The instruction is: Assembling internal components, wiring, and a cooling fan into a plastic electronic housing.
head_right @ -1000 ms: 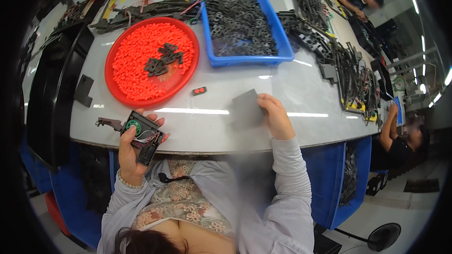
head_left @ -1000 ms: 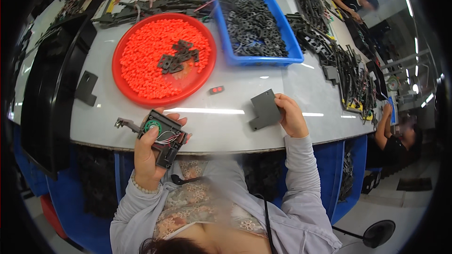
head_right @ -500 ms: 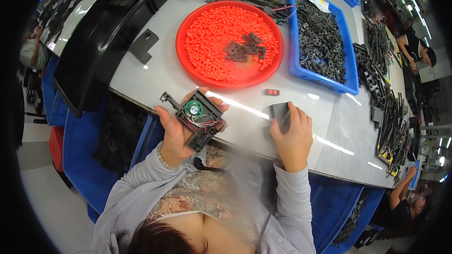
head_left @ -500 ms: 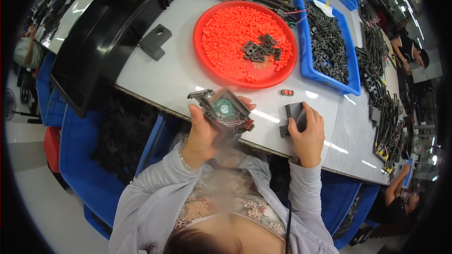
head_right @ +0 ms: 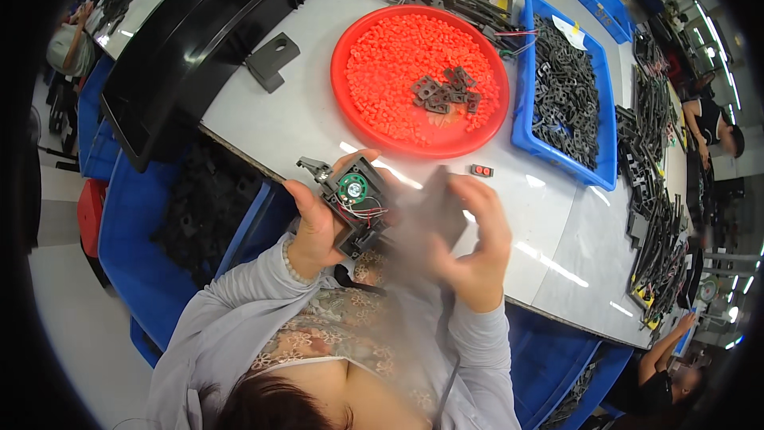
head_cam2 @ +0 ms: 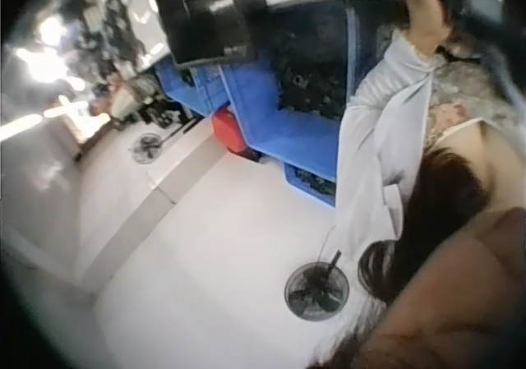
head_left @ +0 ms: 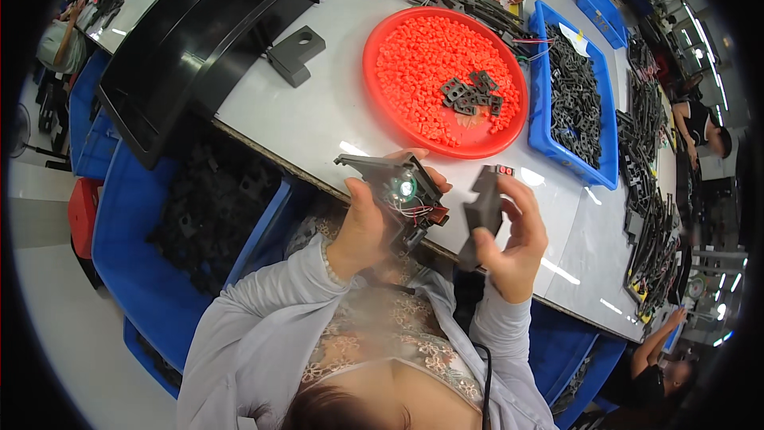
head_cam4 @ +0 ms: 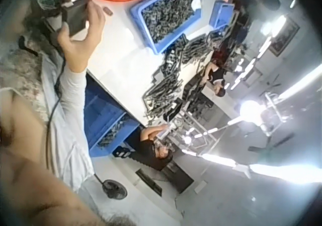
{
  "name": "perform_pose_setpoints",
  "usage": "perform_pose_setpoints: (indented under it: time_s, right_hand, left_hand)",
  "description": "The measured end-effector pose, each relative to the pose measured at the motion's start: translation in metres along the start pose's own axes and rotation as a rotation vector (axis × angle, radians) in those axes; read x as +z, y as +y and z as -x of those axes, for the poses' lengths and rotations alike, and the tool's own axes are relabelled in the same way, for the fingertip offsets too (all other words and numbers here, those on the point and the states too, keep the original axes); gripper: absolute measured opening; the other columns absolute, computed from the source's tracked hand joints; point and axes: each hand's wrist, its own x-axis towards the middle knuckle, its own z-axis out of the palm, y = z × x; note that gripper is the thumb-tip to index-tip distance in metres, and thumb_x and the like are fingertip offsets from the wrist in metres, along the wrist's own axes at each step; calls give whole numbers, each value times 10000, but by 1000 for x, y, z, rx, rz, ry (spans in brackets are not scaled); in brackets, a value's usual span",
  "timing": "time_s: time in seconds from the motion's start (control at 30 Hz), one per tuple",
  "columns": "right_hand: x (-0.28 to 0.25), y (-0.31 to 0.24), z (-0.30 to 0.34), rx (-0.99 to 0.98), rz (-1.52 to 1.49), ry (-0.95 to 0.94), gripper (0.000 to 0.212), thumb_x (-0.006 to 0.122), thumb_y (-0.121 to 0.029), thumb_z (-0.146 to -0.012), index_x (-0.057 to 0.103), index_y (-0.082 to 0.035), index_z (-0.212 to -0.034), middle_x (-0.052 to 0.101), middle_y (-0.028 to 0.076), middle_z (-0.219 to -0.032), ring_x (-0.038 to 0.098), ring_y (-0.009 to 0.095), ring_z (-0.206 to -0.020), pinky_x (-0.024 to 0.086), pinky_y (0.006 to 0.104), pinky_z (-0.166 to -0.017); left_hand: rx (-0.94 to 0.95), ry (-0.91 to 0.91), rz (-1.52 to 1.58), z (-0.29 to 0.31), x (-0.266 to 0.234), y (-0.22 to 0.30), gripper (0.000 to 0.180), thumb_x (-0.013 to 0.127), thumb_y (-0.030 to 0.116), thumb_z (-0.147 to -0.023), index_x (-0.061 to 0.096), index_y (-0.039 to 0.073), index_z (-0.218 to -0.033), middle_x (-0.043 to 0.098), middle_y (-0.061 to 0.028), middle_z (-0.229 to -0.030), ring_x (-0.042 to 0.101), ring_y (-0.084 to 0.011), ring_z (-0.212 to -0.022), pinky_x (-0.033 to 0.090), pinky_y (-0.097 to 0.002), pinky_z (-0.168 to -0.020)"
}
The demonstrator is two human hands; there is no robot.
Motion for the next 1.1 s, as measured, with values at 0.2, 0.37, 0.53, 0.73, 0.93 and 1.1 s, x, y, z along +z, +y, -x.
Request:
perform_pose_setpoints:
  time_s: [0.2,0.37,0.53,0.73,0.93,1.1]
  right_hand:
    - [21,-40,-18,-272,125,-199,593,735,-37,-529,597,-4,-1105,574,173,-1089,559,310,-941,487,372,-764]
    - [28,-40,-19,-306,187,-212,605,740,-45,-532,591,-7,-1117,566,161,-1089,555,313,-929,489,376,-754]
    - [31,-40,-16,-214,205,-213,592,735,-86,-547,594,-1,-1116,579,166,-1121,564,308,-1015,451,375,-869]
    - [33,-40,-16,-210,210,-226,576,740,-79,-549,594,1,-1101,577,168,-1126,564,311,-1011,456,379,-862]
    - [34,-40,-15,-208,234,-235,545,731,-69,-554,590,9,-1075,568,174,-1137,563,315,-1007,464,382,-853]
    - [37,-35,-14,-203,202,-288,765,824,-194,-548,520,5,-1220,528,187,-1196,528,331,-1075,448,387,-898]
  left_hand:
    - [83,20,-105,2,-3,-4,940,401,786,-724,346,61,-1319,494,-85,-1210,500,-192,-1132,441,-363,-956]
    - [89,0,-91,1,-4,-7,962,456,785,-698,340,58,-1318,447,-58,-1255,460,-171,-1171,412,-360,-989]
    - [82,-11,-102,-1,-6,-7,976,538,765,-667,338,64,-1316,448,-47,-1240,460,-163,-1164,411,-350,-992]
    - [78,15,-88,0,-4,-10,965,583,742,-662,343,75,-1318,452,-44,-1243,461,-158,-1161,408,-345,-992]
    - [41,18,-53,1,0,-9,941,697,640,-647,349,76,-1314,461,-40,-1239,472,-160,-1151,416,-339,-983]
    - [25,79,-157,5,2,1,985,664,675,-606,335,83,-1322,489,-50,-1211,500,-180,-1130,447,-352,-956]
